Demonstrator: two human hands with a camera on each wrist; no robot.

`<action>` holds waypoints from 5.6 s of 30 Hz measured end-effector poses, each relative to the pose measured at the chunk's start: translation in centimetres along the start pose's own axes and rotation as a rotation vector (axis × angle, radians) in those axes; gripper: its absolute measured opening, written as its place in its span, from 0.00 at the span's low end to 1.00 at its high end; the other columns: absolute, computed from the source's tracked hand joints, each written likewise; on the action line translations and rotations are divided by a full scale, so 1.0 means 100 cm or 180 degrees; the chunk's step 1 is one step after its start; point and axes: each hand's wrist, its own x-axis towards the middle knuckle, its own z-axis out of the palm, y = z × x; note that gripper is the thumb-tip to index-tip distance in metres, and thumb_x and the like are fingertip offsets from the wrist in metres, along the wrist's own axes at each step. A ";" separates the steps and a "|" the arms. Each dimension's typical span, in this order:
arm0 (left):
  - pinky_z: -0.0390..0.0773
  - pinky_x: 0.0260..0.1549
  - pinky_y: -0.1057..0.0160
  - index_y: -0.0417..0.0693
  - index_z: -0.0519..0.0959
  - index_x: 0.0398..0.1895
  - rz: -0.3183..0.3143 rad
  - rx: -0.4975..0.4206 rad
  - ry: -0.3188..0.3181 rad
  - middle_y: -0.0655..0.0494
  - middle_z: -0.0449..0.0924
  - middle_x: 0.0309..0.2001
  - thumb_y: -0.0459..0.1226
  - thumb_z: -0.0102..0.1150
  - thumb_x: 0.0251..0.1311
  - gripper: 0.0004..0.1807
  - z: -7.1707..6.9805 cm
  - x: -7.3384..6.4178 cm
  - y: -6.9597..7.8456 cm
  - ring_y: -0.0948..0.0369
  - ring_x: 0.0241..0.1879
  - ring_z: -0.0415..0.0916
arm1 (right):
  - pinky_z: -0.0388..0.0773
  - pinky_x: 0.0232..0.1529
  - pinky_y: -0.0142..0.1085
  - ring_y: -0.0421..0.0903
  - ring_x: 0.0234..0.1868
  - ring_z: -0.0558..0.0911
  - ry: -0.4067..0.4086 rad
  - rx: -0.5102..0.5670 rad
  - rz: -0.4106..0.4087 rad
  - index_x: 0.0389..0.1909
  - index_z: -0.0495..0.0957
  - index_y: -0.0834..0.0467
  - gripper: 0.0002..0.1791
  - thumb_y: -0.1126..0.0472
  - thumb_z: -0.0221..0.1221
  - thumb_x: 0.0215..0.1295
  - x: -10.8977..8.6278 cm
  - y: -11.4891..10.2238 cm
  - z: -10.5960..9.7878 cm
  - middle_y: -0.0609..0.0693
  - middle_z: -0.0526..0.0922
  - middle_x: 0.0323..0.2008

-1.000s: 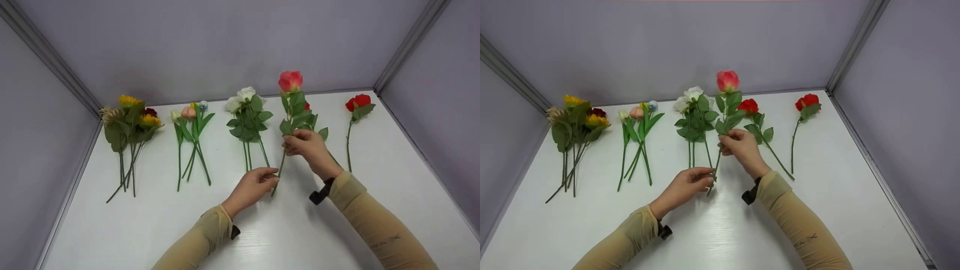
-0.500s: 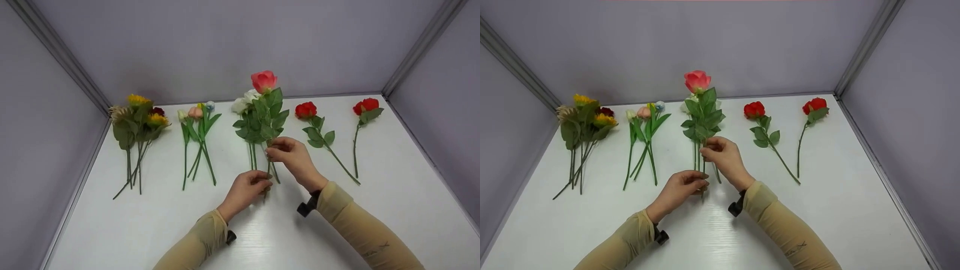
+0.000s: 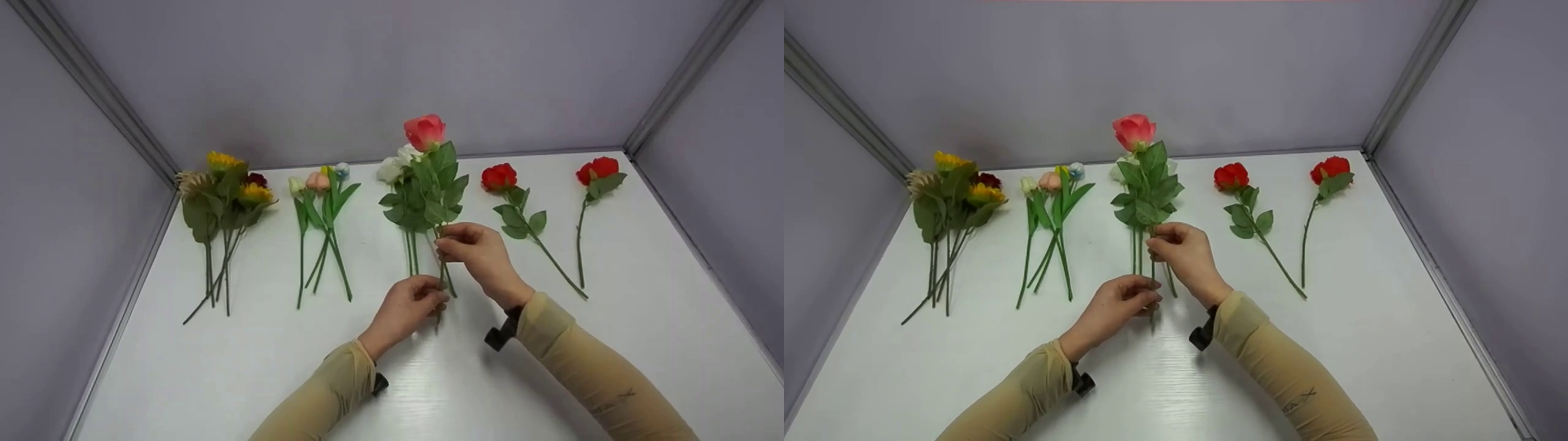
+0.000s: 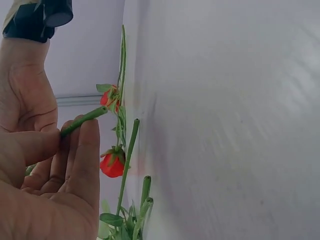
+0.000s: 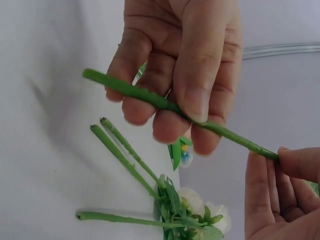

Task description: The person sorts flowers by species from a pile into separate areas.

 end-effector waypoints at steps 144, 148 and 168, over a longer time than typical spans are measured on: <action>0.84 0.48 0.57 0.35 0.78 0.59 -0.0165 -0.0335 -0.0109 0.50 0.83 0.49 0.39 0.67 0.68 0.22 -0.008 0.001 0.006 0.55 0.48 0.84 | 0.87 0.42 0.44 0.52 0.33 0.86 -0.0112 -0.0280 0.0046 0.45 0.79 0.64 0.19 0.54 0.71 0.65 0.011 -0.010 -0.009 0.61 0.83 0.38; 0.85 0.45 0.56 0.34 0.80 0.54 -0.0157 -0.0414 0.0027 0.49 0.84 0.45 0.36 0.67 0.67 0.17 -0.009 -0.004 0.001 0.54 0.45 0.85 | 0.87 0.41 0.44 0.52 0.33 0.86 -0.0143 -0.0253 0.0019 0.45 0.79 0.64 0.17 0.56 0.70 0.66 0.007 -0.006 0.000 0.61 0.84 0.37; 0.86 0.39 0.58 0.36 0.81 0.49 -0.0242 -0.0189 0.0257 0.49 0.84 0.41 0.34 0.64 0.68 0.11 -0.022 0.011 0.005 0.56 0.38 0.84 | 0.87 0.43 0.42 0.50 0.38 0.86 -0.0046 0.0011 0.0138 0.56 0.77 0.69 0.21 0.62 0.68 0.67 0.023 0.001 0.013 0.61 0.84 0.42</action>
